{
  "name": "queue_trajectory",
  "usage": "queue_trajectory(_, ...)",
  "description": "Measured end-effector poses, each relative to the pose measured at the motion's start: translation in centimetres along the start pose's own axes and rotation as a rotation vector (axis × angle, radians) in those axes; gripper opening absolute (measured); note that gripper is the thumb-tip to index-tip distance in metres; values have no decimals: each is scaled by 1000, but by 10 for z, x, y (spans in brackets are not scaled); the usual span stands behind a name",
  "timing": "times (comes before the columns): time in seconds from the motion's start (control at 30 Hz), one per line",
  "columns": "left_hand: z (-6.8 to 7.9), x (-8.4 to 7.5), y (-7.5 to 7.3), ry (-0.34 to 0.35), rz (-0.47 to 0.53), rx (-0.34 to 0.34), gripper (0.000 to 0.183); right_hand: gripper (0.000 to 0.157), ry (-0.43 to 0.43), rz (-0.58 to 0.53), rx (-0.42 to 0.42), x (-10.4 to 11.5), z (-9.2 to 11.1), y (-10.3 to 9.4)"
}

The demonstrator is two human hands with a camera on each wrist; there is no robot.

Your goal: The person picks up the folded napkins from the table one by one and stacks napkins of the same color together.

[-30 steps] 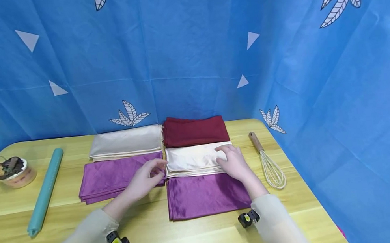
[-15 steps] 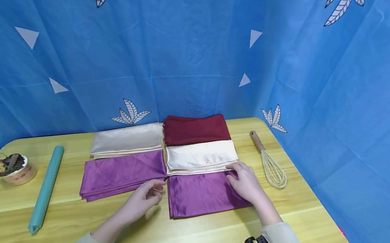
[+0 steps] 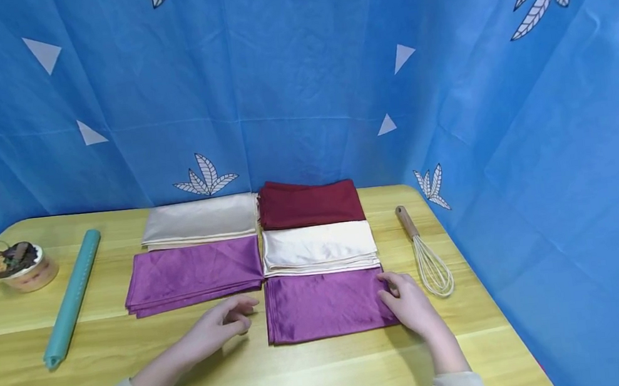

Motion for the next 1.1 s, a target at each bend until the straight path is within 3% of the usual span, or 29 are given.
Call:
queue_trajectory(0.3,-3,5,7,-21,198,92,42,36,72,-252,179,-19,-2,4)
queue_trajectory(0.53,-8,10,13,-38,249,132,44,40,116,-397,259,-26,-1,10)
queue_trajectory(1.1,-19,13,24,-62,262,134,44,34,68,-410,283,-22,-3,21)
Point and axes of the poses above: each hand's wrist, its own z-axis away from the middle knuckle, its own y-axis out of the palm, x = y × z, the point moved 7 cm from there along -z, towards the middle knuckle, and after that the axes turned 5 degrees about z, right-handed, at the moved point
